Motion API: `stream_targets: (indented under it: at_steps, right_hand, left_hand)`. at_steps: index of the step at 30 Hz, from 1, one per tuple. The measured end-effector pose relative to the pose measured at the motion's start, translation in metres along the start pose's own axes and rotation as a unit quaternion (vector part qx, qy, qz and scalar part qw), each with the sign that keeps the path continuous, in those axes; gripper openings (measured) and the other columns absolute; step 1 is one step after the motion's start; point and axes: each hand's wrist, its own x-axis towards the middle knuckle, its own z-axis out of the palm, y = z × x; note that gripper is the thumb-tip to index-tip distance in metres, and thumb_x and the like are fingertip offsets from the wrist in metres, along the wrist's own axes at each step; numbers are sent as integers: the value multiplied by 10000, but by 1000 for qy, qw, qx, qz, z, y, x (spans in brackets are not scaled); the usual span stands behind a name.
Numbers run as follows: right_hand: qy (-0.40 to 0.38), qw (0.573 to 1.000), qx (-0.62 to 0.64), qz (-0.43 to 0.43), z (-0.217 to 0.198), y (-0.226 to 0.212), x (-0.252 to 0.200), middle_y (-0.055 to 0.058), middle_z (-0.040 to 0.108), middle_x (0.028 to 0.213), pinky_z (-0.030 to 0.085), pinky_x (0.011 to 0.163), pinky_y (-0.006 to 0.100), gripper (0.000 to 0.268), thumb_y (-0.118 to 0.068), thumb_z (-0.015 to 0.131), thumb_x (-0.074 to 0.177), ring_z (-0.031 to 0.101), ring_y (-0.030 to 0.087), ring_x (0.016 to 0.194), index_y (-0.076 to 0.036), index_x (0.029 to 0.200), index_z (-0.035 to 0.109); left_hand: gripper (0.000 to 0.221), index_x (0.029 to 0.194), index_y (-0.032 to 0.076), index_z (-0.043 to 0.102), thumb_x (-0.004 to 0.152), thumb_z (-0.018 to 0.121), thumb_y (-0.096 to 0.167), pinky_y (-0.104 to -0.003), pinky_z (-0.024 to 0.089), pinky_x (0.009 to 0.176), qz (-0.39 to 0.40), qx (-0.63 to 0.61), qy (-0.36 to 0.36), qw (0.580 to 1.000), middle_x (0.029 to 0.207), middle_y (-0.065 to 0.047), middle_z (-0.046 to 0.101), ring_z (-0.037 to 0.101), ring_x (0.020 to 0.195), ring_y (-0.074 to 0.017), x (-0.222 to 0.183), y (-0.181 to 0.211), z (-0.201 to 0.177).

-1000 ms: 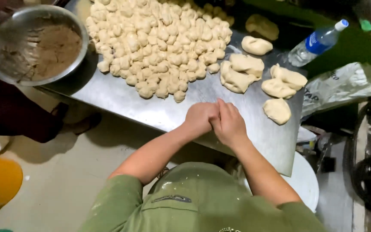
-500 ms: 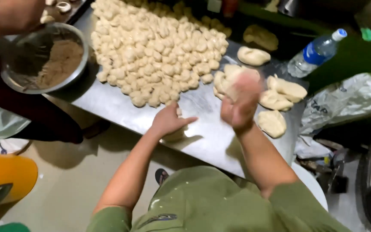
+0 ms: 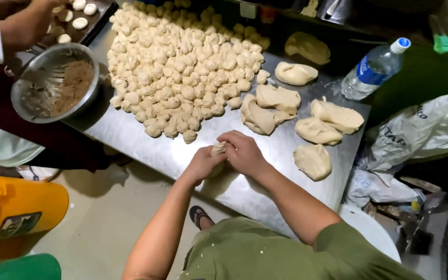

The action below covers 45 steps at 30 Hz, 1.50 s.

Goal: Shaping small portions of dough into rolls on a stainless steel table

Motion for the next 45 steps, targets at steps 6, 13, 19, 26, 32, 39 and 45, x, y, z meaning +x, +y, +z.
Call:
stream_targets:
  at_steps: [6, 13, 19, 26, 32, 39, 45]
  right_hand:
    - [-253, 910, -209, 251, -2, -48, 21, 206, 739, 1035, 520, 949, 580, 805, -749, 240, 1005, 693, 437, 1101, -105, 1008, 723]
    - [-408, 890, 197, 41, 4, -86, -9, 71, 686, 632, 543, 677, 362, 328, -265, 631, 1053, 616, 124, 671, -86, 787, 695]
    - [-225, 938, -232, 122, 27, -56, 18, 427, 407, 1517, 251, 1164, 670, 599, -325, 404, 1112, 392, 592, 1400, 138, 1491, 429]
    - [84, 968, -131, 198, 88, -47, 1, 41, 754, 1049, 568, 940, 411, 303, -167, 559, 914, 709, 273, 1085, -197, 1134, 765]
    - [-71, 907, -240, 339, 88, -88, 16, 170, 740, 1131, 504, 1035, 548, 540, -510, 338, 1055, 660, 398, 1166, -153, 1128, 736]
    - [-384, 891, 100, 220, 63, -80, -11, 127, 779, 912, 541, 935, 433, 386, -428, 687, 1005, 697, 233, 932, -58, 919, 753]
    - [-234, 930, -74, 274, 69, 9, 28, 288, 721, 1107, 493, 972, 584, 598, -552, 511, 1040, 631, 490, 1182, 19, 1099, 680]
  left_hand:
    - [386, 911, 55, 756, 921, 510, 354, -556, 580, 782, 66, 377, 74, 921, 854, -166, 768, 756, 914, -415, -17, 59, 19]
    - [242, 997, 91, 795, 882, 663, 258, -544, 607, 760, 61, 517, 98, 848, 893, -110, 776, 768, 933, -370, 29, 52, -70]
    - [1099, 1613, -69, 70, 768, 742, 132, -618, 388, 1179, 170, 294, -138, 930, 1476, -402, 467, 485, 1367, -542, -29, 84, -107]
    - [546, 1219, -2, 648, 777, 772, 293, -585, 539, 902, 263, 132, -161, 942, 1063, -275, 720, 672, 1058, -500, 25, 7, -79]
    - [495, 965, 47, 762, 890, 489, 453, -556, 601, 789, 168, 391, -91, 900, 872, -178, 766, 755, 931, -423, 9, 9, -45]
    - [504, 1154, 63, 758, 852, 719, 464, -546, 575, 915, 32, 463, -55, 884, 1118, -176, 767, 715, 1124, -392, 7, 50, -105]
    - [1085, 1655, 91, 33, 848, 758, 132, -566, 348, 1244, 3, 268, -140, 953, 1645, -236, 328, 396, 1472, -452, -67, 100, -95]
